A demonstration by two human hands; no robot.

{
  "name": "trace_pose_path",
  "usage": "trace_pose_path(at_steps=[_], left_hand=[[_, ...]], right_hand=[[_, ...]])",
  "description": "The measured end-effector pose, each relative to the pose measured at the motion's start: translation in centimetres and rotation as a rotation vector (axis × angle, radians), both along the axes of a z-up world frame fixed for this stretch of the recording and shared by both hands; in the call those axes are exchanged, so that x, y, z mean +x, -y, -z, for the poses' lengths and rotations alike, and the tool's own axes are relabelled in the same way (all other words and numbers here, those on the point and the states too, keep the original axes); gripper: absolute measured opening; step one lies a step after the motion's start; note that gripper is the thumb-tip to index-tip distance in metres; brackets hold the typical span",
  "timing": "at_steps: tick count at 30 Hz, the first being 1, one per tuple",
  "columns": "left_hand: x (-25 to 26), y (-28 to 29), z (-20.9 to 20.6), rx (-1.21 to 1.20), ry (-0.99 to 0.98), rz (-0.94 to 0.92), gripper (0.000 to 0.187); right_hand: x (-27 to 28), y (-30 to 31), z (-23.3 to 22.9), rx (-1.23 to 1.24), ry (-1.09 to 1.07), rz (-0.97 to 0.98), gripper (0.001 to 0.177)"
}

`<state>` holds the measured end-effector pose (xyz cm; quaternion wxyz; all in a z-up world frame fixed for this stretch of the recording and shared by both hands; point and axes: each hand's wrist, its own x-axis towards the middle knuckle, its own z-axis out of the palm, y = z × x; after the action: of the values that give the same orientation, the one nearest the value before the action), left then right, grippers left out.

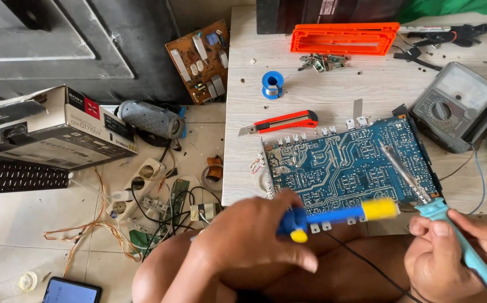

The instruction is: Soldering and desoldering components on a circuit board using a soldering iron and a desoldering pump.

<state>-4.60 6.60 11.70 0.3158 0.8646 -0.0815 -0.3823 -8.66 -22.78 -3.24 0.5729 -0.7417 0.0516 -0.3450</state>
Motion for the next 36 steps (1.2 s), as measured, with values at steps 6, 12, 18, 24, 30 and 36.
trace_pose_path(at_steps=[6, 12, 18, 24, 30, 36], left_hand=[[0.8, 0.1, 5.0, -1.3, 0.367, -0.76, 0.086], [2.2, 2.4, 7.0, -1.534, 0.692, -0.933, 0.056], [2.9, 2.4, 8.1, -1.397, 0.887, -0.951, 0.062], [2.6, 2.3, 8.5, -1.382, 0.825, -0.959, 0.076], [2.6, 2.5, 8.8, -1.364, 0.822, -0.938, 0.072], [2.6, 2.6, 9.0, -1.359, 0.833, -0.91, 0.069]], right_hand=[[1.6, 1.7, 0.5, -1.005, 0.56, -0.331, 0.04], [4.1, 4.5, -1.7, -1.527, 0.662, -0.933, 0.036], [-0.1, -4.3, 1.4, -0.383, -0.03, -0.301, 0.012], [-0.4, -3.5, 2.3, -0.405, -0.064, -0.344, 0.013], [0.3, -4.3, 2.2, -0.425, 0.004, -0.356, 0.013], [1.3, 1.0, 3.8, -0.615, -0.092, -0.764, 0.022]])
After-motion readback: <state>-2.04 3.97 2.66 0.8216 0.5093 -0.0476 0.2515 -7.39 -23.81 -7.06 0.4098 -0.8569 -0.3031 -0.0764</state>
